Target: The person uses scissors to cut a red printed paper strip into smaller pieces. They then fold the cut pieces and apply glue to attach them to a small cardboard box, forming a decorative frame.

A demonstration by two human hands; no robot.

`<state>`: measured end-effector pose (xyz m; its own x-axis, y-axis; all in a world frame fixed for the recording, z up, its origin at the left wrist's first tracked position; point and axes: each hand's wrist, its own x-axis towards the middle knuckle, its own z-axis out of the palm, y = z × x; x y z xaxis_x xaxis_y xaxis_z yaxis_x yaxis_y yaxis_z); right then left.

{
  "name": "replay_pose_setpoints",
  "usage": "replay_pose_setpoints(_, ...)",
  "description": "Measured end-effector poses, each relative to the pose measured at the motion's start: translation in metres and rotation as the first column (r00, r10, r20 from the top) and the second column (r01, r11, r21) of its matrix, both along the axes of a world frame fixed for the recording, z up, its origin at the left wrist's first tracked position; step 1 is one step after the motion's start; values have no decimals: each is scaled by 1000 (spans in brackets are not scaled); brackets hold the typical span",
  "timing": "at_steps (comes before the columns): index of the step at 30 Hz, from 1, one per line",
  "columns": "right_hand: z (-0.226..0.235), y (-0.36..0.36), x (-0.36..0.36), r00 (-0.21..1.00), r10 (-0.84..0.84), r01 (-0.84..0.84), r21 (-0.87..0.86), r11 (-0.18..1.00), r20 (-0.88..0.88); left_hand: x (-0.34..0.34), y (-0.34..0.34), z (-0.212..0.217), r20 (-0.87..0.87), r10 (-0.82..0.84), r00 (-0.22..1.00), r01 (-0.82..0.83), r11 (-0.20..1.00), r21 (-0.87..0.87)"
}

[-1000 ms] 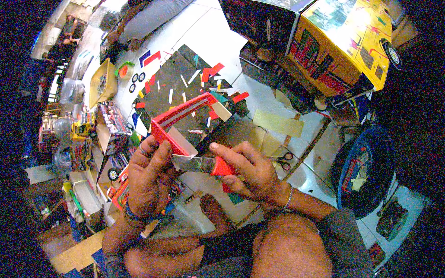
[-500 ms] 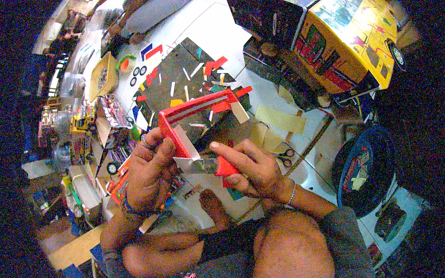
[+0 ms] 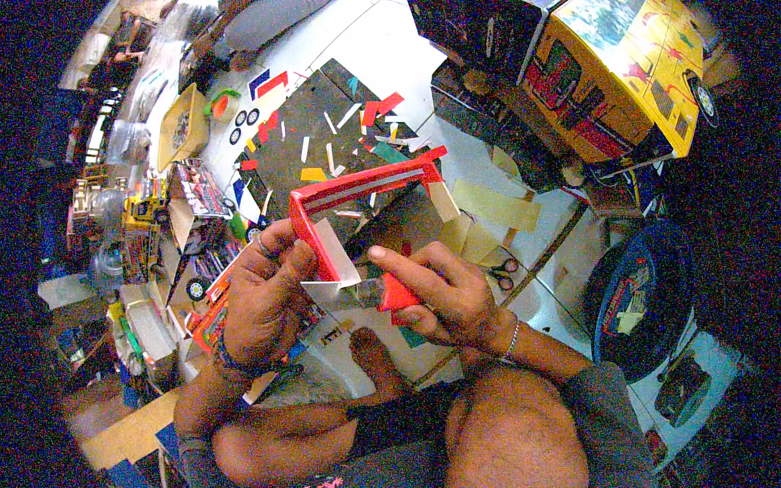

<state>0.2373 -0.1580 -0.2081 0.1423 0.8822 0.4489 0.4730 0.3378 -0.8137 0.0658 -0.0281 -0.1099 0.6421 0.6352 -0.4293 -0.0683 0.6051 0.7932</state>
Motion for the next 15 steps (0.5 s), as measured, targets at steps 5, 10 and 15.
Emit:
replay_pose_setpoints(5, 3, 0, 0, 1000, 10, -10, 9, 1000, -12, 0, -1, -2, 33, -12, 999, 13, 999, -36)
replay_pose_setpoints(10, 3, 1, 0, 1000, 0, 0, 12, 1000, 5, -2, 1, -4, 133, -35, 990, 50, 993, -111)
replay_pose_setpoints(15, 0, 1, 0, 1000, -7, 6, 10, 1000, 17, -5, 2, -4, 40, -41, 998, 46, 992, -120)
